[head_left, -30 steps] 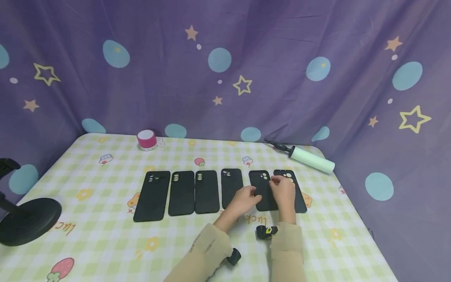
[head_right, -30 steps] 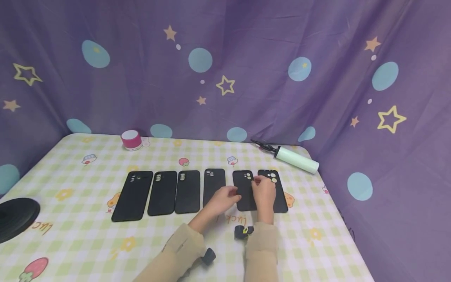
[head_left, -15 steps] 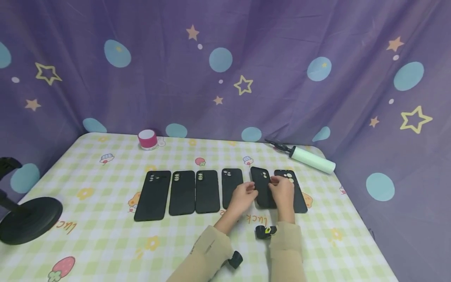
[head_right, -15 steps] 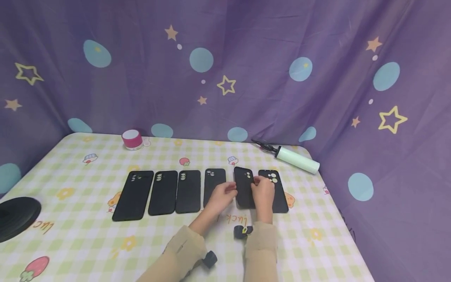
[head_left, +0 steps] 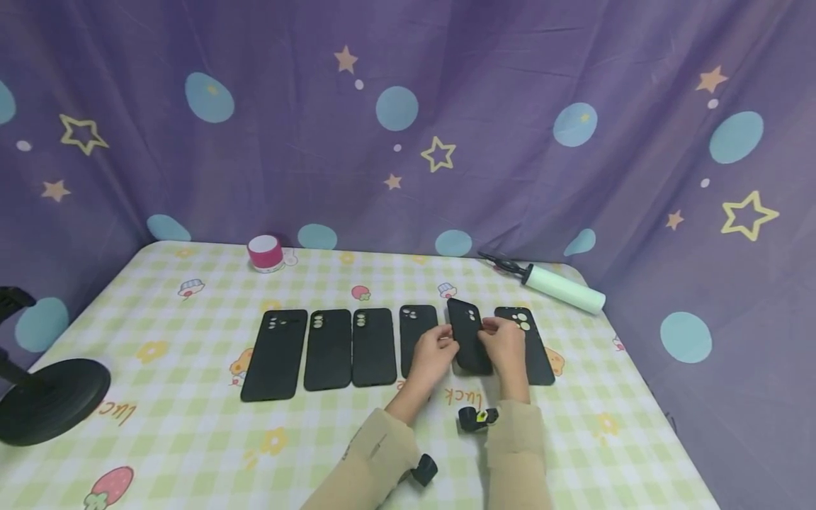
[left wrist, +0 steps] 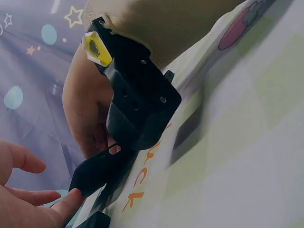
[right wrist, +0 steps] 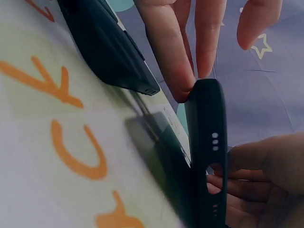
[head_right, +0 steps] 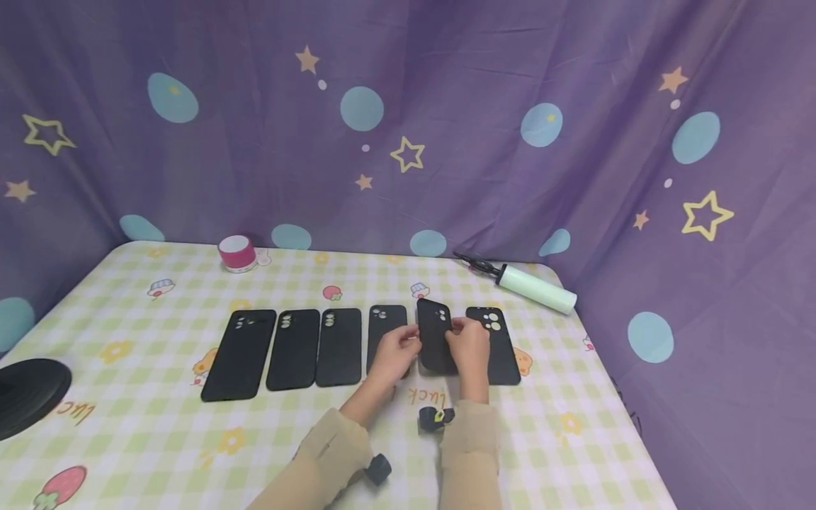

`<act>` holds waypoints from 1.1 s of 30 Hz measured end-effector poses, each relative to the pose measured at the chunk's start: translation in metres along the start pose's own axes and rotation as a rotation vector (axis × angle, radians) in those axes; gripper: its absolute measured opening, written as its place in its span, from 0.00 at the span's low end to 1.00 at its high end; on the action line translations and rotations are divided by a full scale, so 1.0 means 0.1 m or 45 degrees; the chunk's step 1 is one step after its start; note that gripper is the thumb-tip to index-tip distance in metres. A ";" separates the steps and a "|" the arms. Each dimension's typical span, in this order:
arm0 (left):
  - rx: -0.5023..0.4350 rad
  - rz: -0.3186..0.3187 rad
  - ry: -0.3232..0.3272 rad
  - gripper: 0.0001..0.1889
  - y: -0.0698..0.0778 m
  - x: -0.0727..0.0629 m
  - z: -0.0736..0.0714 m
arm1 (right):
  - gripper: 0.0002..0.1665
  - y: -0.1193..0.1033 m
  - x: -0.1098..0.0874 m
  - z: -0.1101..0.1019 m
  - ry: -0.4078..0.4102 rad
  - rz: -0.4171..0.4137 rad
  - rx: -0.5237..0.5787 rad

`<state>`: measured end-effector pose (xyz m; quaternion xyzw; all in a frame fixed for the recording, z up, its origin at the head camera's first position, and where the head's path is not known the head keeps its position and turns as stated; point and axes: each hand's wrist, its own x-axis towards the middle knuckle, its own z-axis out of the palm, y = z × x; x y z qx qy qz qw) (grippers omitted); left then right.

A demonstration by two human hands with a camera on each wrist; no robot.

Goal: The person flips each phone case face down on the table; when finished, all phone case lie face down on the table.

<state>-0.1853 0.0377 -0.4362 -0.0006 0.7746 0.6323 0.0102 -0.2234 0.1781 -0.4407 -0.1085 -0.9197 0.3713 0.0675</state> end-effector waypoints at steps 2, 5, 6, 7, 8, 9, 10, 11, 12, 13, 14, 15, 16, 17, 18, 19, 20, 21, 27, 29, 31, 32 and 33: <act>0.006 0.001 0.010 0.24 -0.01 0.01 0.00 | 0.19 -0.02 -0.01 -0.01 -0.018 0.011 0.012; 0.004 0.004 0.026 0.24 -0.04 0.02 0.00 | 0.20 -0.05 -0.01 -0.01 -0.055 0.029 0.042; 0.003 0.004 0.030 0.24 -0.05 0.02 0.00 | 0.20 -0.06 -0.01 0.00 -0.067 0.031 0.050; 0.000 0.006 0.035 0.24 -0.05 0.02 -0.01 | 0.20 -0.07 -0.01 0.00 -0.076 0.039 0.060; -0.011 0.003 0.037 0.24 -0.06 0.02 -0.01 | 0.20 -0.08 -0.01 0.00 -0.083 0.039 0.067; -0.025 -0.004 0.040 0.24 -0.06 0.03 -0.01 | 0.20 -0.08 -0.01 0.01 -0.084 0.039 0.066; -0.035 -0.004 0.043 0.24 -0.05 0.03 -0.01 | 0.20 -0.08 -0.01 0.01 -0.082 0.037 0.065; -0.040 -0.001 0.045 0.24 -0.05 0.03 -0.01 | 0.20 -0.08 -0.01 0.01 -0.080 0.034 0.066; -0.046 0.003 0.044 0.24 -0.05 0.03 -0.01 | 0.20 -0.09 -0.01 0.01 -0.077 0.031 0.067; -0.057 -0.001 0.042 0.24 -0.04 0.03 -0.01 | 0.20 -0.09 -0.01 0.01 -0.075 0.028 0.071; -0.066 -0.005 0.040 0.24 -0.04 0.03 -0.02 | 0.20 -0.09 -0.01 0.01 -0.078 0.020 0.068; -0.066 -0.001 0.039 0.24 -0.04 0.03 -0.02 | 0.19 -0.09 -0.01 0.01 -0.085 0.013 0.062; -0.067 0.000 0.035 0.24 -0.03 0.03 -0.02 | 0.19 -0.09 -0.01 0.00 -0.096 0.001 0.056; -0.066 0.004 0.033 0.24 -0.03 0.03 -0.02 | 0.19 -0.09 -0.01 0.00 -0.110 -0.004 0.052; -0.068 0.003 0.031 0.24 -0.03 0.03 -0.02 | 0.18 -0.09 -0.01 0.00 -0.120 -0.017 0.041; -0.071 0.001 0.028 0.24 -0.03 0.03 -0.02 | 0.18 -0.09 -0.01 0.00 -0.132 -0.026 0.032; -0.068 0.005 0.026 0.24 -0.03 0.04 -0.03 | 0.18 -0.09 -0.02 -0.01 -0.144 -0.035 0.019; -0.067 0.006 0.023 0.24 -0.03 0.03 -0.03 | 0.18 -0.10 -0.02 -0.01 -0.154 -0.040 0.011; -0.069 0.008 0.006 0.24 -0.02 0.03 -0.03 | 0.20 -0.12 -0.04 -0.04 -0.210 -0.059 0.000; -0.070 0.016 0.006 0.24 -0.03 0.04 -0.03 | 0.21 -0.13 -0.04 -0.05 -0.222 -0.056 0.002; -0.077 0.027 0.002 0.24 -0.03 0.04 -0.03 | 0.21 -0.13 -0.04 -0.05 -0.231 -0.046 0.016; -0.084 0.032 -0.001 0.24 -0.03 0.04 -0.03 | 0.21 -0.13 -0.03 -0.05 -0.235 -0.040 0.024; -0.088 0.038 -0.004 0.24 -0.03 0.04 -0.03 | 0.22 -0.12 -0.03 -0.05 -0.239 -0.034 0.032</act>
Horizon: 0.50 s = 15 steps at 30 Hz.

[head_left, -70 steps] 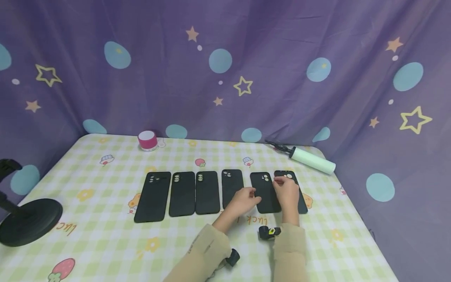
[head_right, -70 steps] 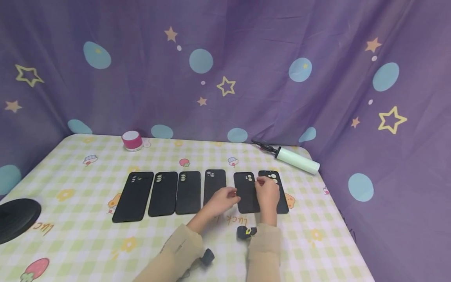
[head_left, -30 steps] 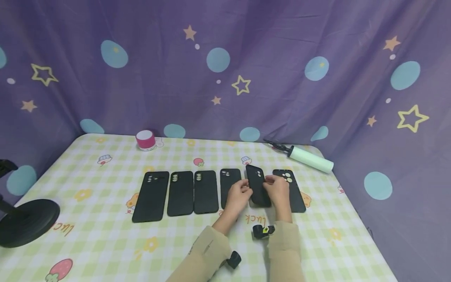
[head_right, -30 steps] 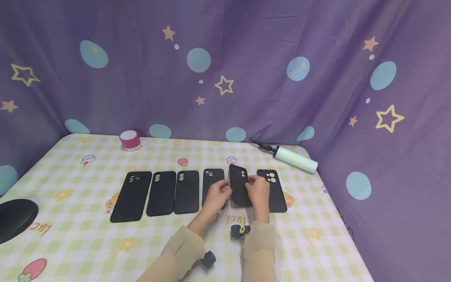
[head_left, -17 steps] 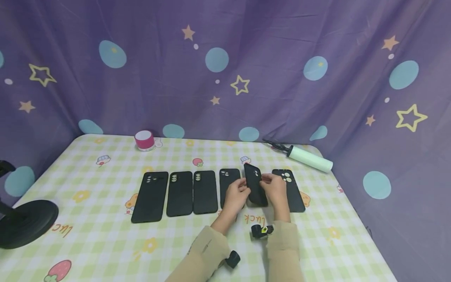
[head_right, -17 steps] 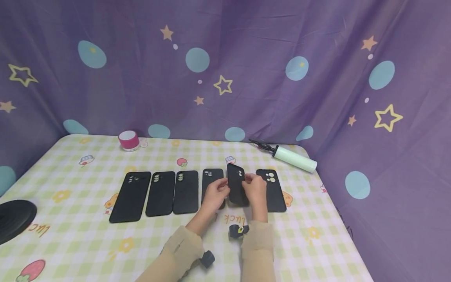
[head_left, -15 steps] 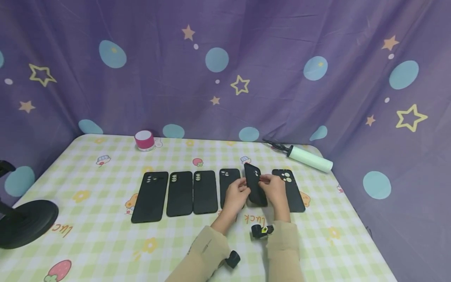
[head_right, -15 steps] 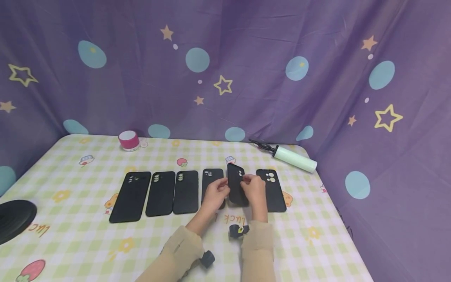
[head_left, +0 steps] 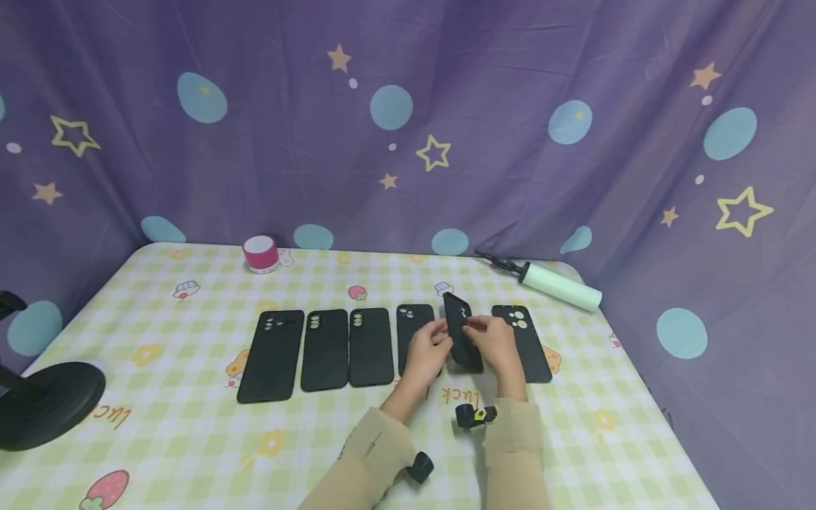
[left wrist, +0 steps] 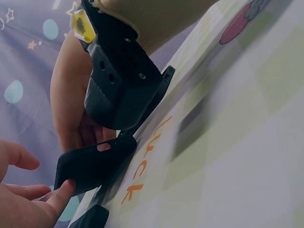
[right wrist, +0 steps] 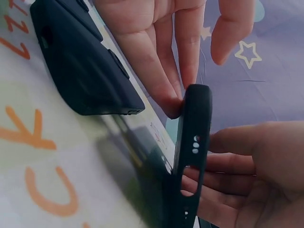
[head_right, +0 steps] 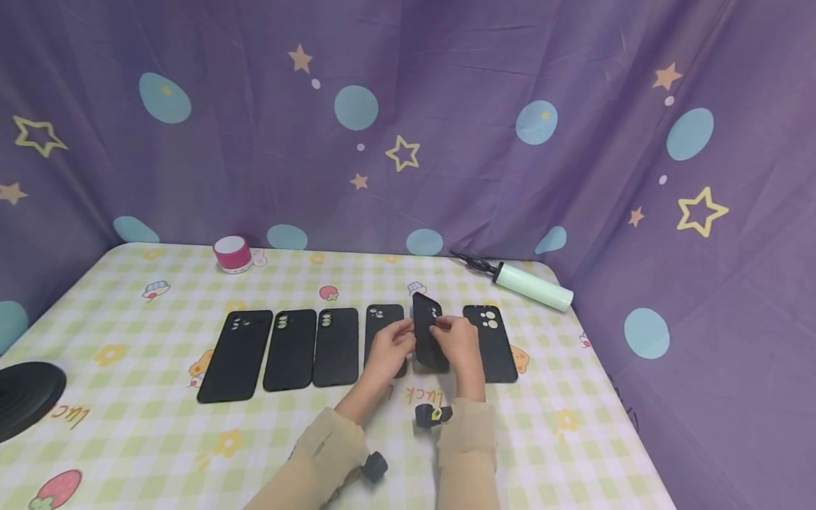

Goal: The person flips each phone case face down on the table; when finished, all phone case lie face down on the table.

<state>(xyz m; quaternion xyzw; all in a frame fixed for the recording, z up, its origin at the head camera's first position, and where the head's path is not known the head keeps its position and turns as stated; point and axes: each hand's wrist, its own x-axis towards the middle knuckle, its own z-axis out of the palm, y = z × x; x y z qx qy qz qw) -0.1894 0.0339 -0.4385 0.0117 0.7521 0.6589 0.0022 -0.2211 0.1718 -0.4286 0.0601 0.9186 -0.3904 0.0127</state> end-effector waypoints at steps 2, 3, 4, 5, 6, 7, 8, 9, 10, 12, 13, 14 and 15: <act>-0.012 0.006 -0.011 0.24 0.01 0.00 0.00 | 0.22 0.00 0.00 0.00 -0.011 0.012 0.026; -0.017 0.010 -0.017 0.24 0.01 0.00 -0.01 | 0.23 0.01 0.01 0.00 -0.018 0.019 0.044; -0.020 0.013 -0.022 0.24 0.02 0.00 -0.01 | 0.23 0.00 0.01 0.00 -0.023 0.025 0.059; -0.023 0.013 -0.027 0.24 0.03 0.00 -0.01 | 0.24 0.01 0.01 0.00 -0.029 0.033 0.080; -0.022 0.014 -0.030 0.24 0.03 0.00 -0.02 | 0.25 0.01 0.01 0.00 -0.035 0.037 0.098; -0.025 0.013 -0.034 0.25 0.04 0.00 -0.02 | 0.26 0.01 0.01 0.00 -0.042 0.041 0.115; -0.025 0.016 -0.038 0.25 0.04 0.00 -0.02 | 0.28 0.01 0.02 0.00 -0.050 0.044 0.132; -0.025 0.018 -0.041 0.25 0.04 0.00 -0.02 | 0.29 0.01 0.02 0.00 -0.056 0.047 0.143; -0.027 0.019 -0.042 0.25 0.04 0.00 -0.02 | 0.30 0.01 0.02 0.00 -0.061 0.047 0.152; -0.028 0.018 -0.047 0.25 0.03 0.00 -0.03 | 0.32 0.01 0.02 0.00 -0.065 0.043 0.160; -0.033 0.021 -0.048 0.25 0.03 0.00 -0.03 | 0.33 0.01 0.02 0.00 -0.066 0.045 0.163; -0.035 0.030 -0.050 0.25 0.03 0.00 -0.03 | 0.33 0.01 0.02 0.00 -0.071 0.043 0.171; -0.043 0.036 -0.054 0.25 0.03 0.00 -0.03 | 0.33 0.00 0.02 0.00 -0.077 0.045 0.181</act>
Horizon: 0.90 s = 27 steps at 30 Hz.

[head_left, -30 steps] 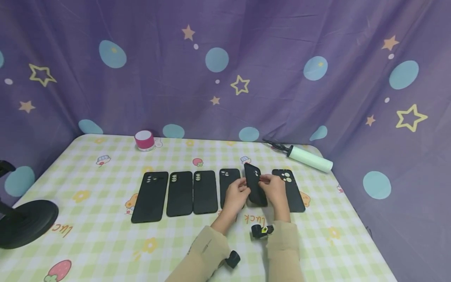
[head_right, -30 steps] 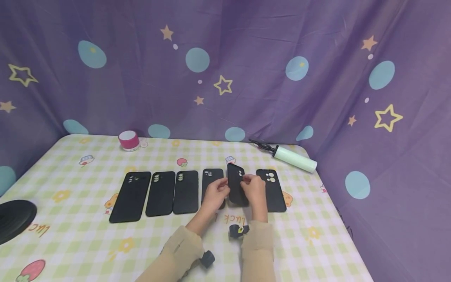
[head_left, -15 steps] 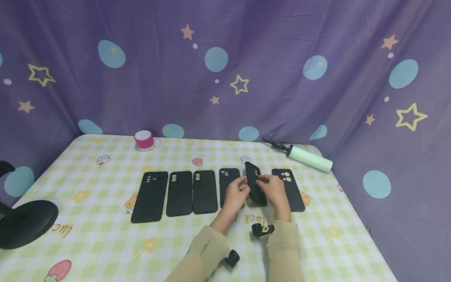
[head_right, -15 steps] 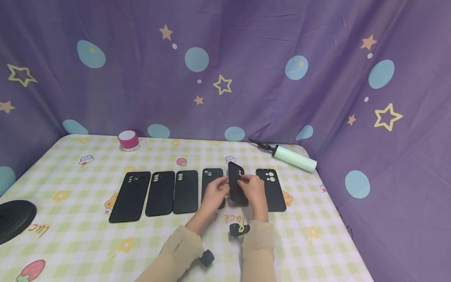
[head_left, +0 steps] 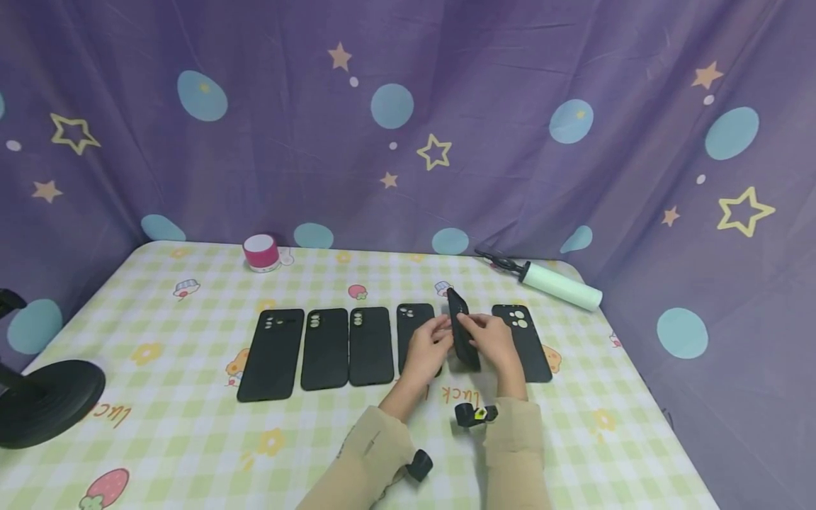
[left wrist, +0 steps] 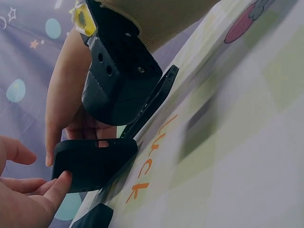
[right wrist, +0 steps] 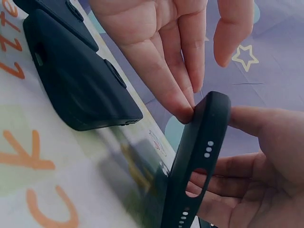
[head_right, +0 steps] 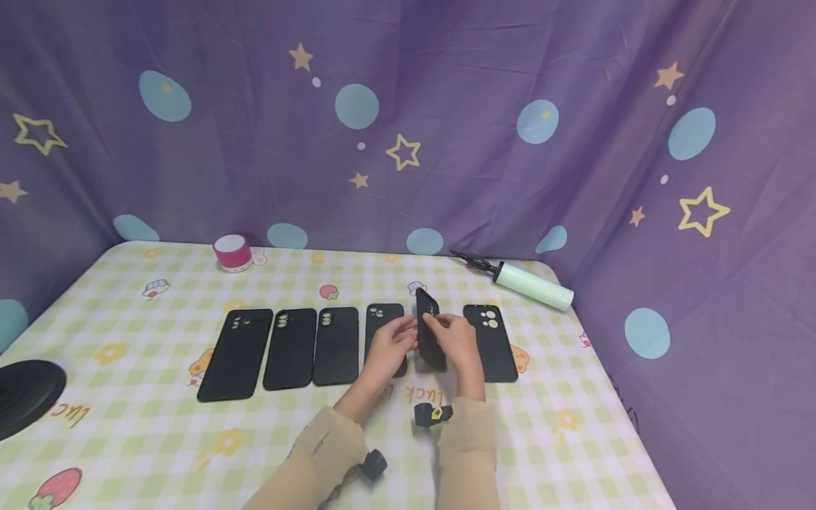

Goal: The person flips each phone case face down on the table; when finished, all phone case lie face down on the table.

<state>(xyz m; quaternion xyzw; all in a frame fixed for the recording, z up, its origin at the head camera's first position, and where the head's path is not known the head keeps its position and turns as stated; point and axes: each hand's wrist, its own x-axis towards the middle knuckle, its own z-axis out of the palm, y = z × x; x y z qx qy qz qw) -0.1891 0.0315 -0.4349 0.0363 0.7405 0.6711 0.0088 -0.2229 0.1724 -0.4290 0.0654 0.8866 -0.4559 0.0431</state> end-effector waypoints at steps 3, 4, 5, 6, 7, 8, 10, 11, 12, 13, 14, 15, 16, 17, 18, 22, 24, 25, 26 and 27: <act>-0.023 0.013 -0.012 0.25 0.00 0.00 0.00 | 0.33 -0.01 0.00 0.01 -0.019 0.013 0.038; -0.032 0.019 -0.016 0.24 0.00 0.00 0.00 | 0.34 -0.01 0.00 0.01 -0.025 0.017 0.053; -0.039 0.020 -0.020 0.24 0.00 0.00 -0.01 | 0.34 -0.01 0.00 0.01 -0.031 0.015 0.065; -0.047 0.019 -0.023 0.24 0.00 0.00 -0.01 | 0.34 -0.01 0.00 0.02 -0.035 0.016 0.076; -0.053 0.020 -0.025 0.24 0.00 0.00 -0.01 | 0.33 -0.01 0.00 0.02 -0.034 0.017 0.088; -0.059 0.025 -0.027 0.24 -0.01 0.00 -0.01 | 0.33 -0.02 0.01 0.03 -0.034 0.022 0.103; -0.072 0.036 -0.030 0.24 -0.02 0.01 -0.01 | 0.33 -0.02 0.01 0.03 -0.043 0.018 0.136; -0.079 0.039 -0.031 0.24 -0.03 0.01 -0.01 | 0.33 -0.02 0.01 0.03 -0.052 0.018 0.153; -0.083 0.041 -0.031 0.24 -0.03 0.01 -0.01 | 0.33 -0.02 0.00 0.03 -0.058 0.023 0.173; -0.086 0.041 -0.032 0.24 -0.03 0.01 0.00 | 0.32 -0.02 0.00 0.03 -0.062 0.029 0.190; -0.087 0.038 -0.032 0.24 -0.03 0.01 0.00 | 0.32 -0.02 0.00 0.03 -0.070 0.029 0.206; -0.085 0.032 -0.031 0.24 -0.03 0.01 0.00 | 0.32 -0.02 0.00 0.03 -0.076 0.027 0.223; -0.082 0.025 -0.029 0.24 -0.03 0.01 0.00 | 0.32 -0.03 0.00 0.04 -0.080 0.030 0.241; -0.077 0.019 -0.028 0.24 -0.03 0.01 0.00 | 0.32 -0.03 0.00 0.04 -0.085 0.026 0.256; -0.073 0.012 -0.025 0.24 -0.02 0.01 0.00 | 0.31 -0.03 0.00 0.04 -0.087 0.027 0.282; -0.076 -0.005 -0.026 0.23 -0.01 0.01 0.01 | 0.30 -0.03 0.01 0.05 -0.108 0.034 0.412; -0.083 -0.020 -0.032 0.22 -0.01 0.01 0.02 | 0.30 -0.03 0.01 0.05 -0.114 0.049 0.464; -0.085 -0.028 -0.037 0.21 -0.01 0.01 0.02 | 0.31 -0.04 0.01 0.04 -0.114 0.056 0.475; -0.083 -0.030 -0.041 0.21 -0.02 0.01 0.02 | 0.31 -0.04 0.01 0.04 -0.118 0.065 0.495; -0.085 -0.038 -0.044 0.21 -0.02 0.01 0.03 | 0.31 -0.03 0.02 0.04 -0.119 0.073 0.508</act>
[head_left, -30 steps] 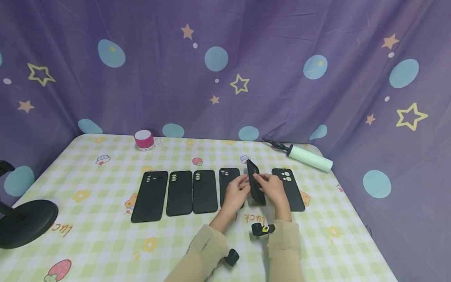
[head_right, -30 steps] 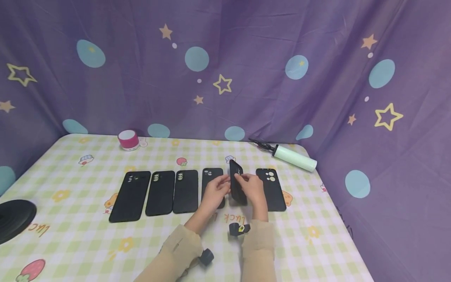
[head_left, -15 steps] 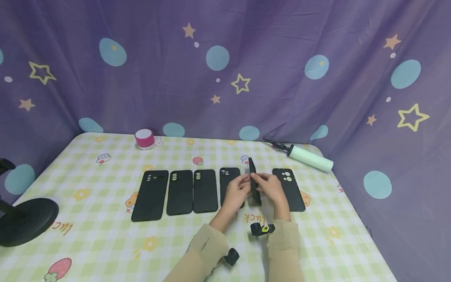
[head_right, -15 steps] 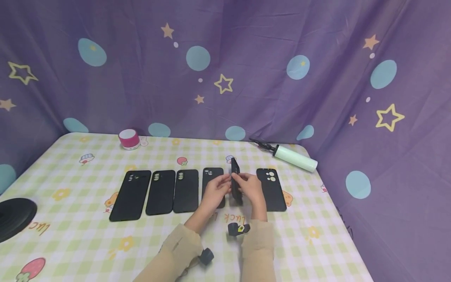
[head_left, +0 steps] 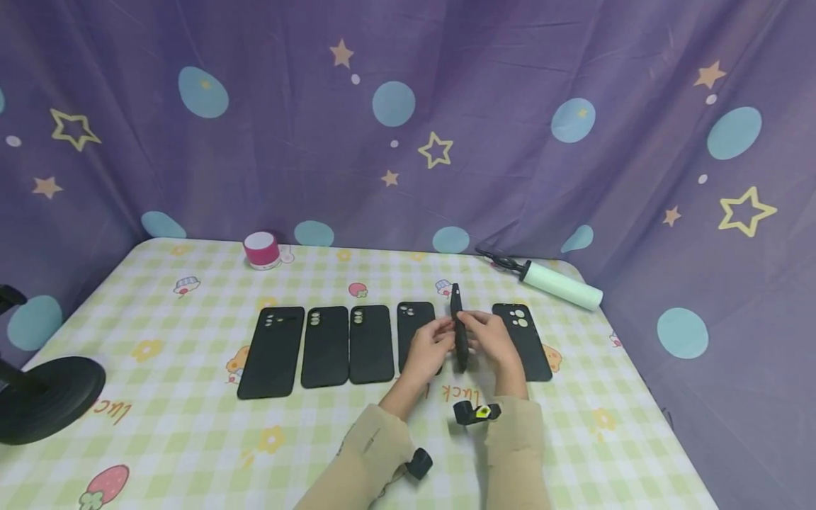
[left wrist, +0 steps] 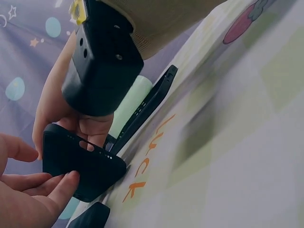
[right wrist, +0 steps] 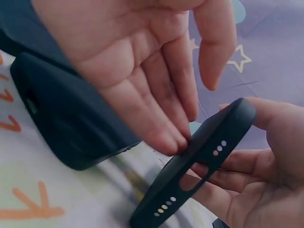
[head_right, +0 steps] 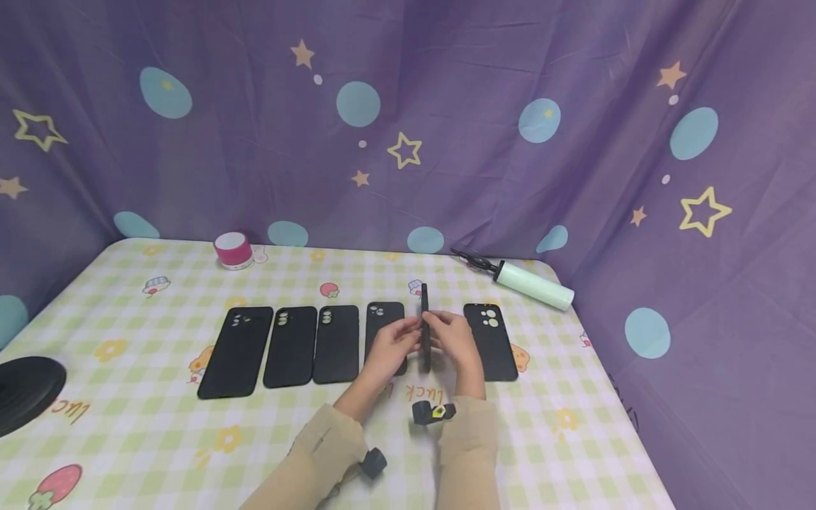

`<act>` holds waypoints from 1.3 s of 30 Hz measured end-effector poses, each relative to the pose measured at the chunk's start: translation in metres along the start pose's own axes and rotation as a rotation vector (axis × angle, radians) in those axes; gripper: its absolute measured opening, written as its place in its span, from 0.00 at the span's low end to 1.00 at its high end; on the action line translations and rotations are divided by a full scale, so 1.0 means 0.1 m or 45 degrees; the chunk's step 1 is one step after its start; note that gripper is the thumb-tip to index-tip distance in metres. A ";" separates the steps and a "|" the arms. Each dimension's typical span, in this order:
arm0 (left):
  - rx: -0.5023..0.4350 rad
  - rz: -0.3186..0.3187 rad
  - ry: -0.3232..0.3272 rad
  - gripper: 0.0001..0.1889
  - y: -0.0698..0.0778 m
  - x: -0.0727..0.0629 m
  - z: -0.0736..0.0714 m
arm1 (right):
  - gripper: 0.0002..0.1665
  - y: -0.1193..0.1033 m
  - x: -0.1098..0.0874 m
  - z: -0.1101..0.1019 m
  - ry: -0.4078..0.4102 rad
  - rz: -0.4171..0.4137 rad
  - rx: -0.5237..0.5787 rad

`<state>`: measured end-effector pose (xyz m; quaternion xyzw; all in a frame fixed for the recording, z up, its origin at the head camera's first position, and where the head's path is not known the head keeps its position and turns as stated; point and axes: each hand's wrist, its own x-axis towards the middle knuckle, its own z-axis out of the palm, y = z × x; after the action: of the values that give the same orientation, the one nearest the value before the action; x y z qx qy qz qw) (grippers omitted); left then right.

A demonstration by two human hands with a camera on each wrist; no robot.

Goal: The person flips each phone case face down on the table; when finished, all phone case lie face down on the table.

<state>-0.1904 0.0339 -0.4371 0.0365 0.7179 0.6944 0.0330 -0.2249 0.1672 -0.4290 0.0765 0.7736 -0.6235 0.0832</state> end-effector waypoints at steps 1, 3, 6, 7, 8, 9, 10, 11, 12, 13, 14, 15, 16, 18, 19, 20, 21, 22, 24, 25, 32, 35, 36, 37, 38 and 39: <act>0.002 -0.005 -0.004 0.22 0.00 0.00 0.00 | 0.31 0.00 0.00 0.00 0.001 0.008 0.012; 0.009 -0.016 -0.013 0.22 -0.01 0.00 0.00 | 0.31 0.01 0.01 -0.01 0.001 0.020 0.045; 0.042 -0.024 -0.028 0.23 -0.01 0.00 0.00 | 0.32 0.01 0.01 -0.03 -0.007 0.023 0.084; 0.059 -0.028 -0.033 0.24 -0.01 0.00 0.00 | 0.31 0.02 0.01 -0.04 -0.008 0.023 0.091; 0.073 -0.037 -0.036 0.24 -0.01 0.00 0.01 | 0.31 0.02 0.01 -0.05 -0.011 0.020 0.099; 0.087 -0.045 -0.039 0.24 -0.01 0.00 0.01 | 0.31 0.02 0.00 -0.05 -0.014 0.017 0.099; 0.102 -0.053 -0.041 0.24 -0.01 -0.01 0.01 | 0.31 0.02 0.00 -0.06 -0.018 0.014 0.104; 0.111 -0.066 -0.042 0.24 -0.01 -0.01 0.01 | 0.30 0.03 0.00 -0.07 -0.022 0.013 0.115; 0.123 -0.073 -0.043 0.24 -0.01 -0.02 0.01 | 0.30 0.03 0.00 -0.07 -0.028 0.011 0.126; 0.133 -0.077 -0.043 0.25 -0.01 -0.02 0.01 | 0.29 0.03 0.00 -0.08 -0.030 0.009 0.135; 0.141 -0.079 -0.042 0.25 0.00 -0.03 0.01 | 0.29 0.04 0.00 -0.09 -0.033 0.005 0.140; 0.149 -0.079 -0.043 0.25 0.01 -0.03 0.01 | 0.29 0.04 0.00 -0.10 -0.038 0.001 0.150; 0.157 -0.080 -0.044 0.26 0.01 -0.03 0.00 | 0.29 0.04 0.00 -0.11 -0.042 0.001 0.165; 0.169 -0.085 -0.045 0.26 0.02 -0.04 0.00 | 0.28 0.06 0.00 -0.13 -0.053 -0.002 0.178; 0.174 -0.088 -0.045 0.27 0.02 -0.04 0.01 | 0.28 0.06 -0.01 -0.14 -0.055 -0.004 0.180; 0.176 -0.094 -0.045 0.27 0.02 -0.04 0.01 | 0.28 0.07 -0.01 -0.15 -0.054 -0.001 0.180; 0.179 -0.100 -0.045 0.27 0.02 -0.04 0.01 | 0.28 0.07 -0.01 -0.16 -0.052 0.002 0.171; 0.182 -0.104 -0.045 0.27 0.02 -0.03 0.01 | 0.28 0.08 -0.01 -0.17 -0.048 0.005 0.150; 0.187 -0.108 -0.044 0.27 0.02 -0.04 0.01 | 0.27 0.09 -0.01 -0.19 -0.013 0.013 0.081; 0.188 -0.108 -0.043 0.27 0.02 -0.03 0.01 | 0.26 0.10 -0.01 -0.20 0.012 0.019 0.036; 0.179 -0.132 -0.055 0.27 0.01 -0.04 0.01 | 0.22 0.17 0.02 -0.25 0.149 0.045 -0.382; 0.180 -0.146 -0.064 0.27 0.01 -0.04 0.00 | 0.21 0.17 0.01 -0.24 0.194 0.031 -0.520; 0.183 -0.149 -0.066 0.27 0.02 -0.04 0.01 | 0.21 0.17 0.01 -0.24 0.212 0.017 -0.555; 0.190 -0.149 -0.068 0.27 0.02 -0.03 0.01 | 0.20 0.16 0.00 -0.23 0.231 -0.002 -0.592; 0.194 -0.149 -0.069 0.27 0.02 -0.03 0.01 | 0.20 0.16 0.00 -0.22 0.250 -0.016 -0.625; 0.196 -0.148 -0.070 0.27 0.02 -0.03 0.01 | 0.19 0.16 -0.01 -0.21 0.268 -0.028 -0.650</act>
<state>-0.1870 0.0345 -0.4354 0.0163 0.7690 0.6327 0.0901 -0.2215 0.1915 -0.4395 0.1089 0.9109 -0.3979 0.0123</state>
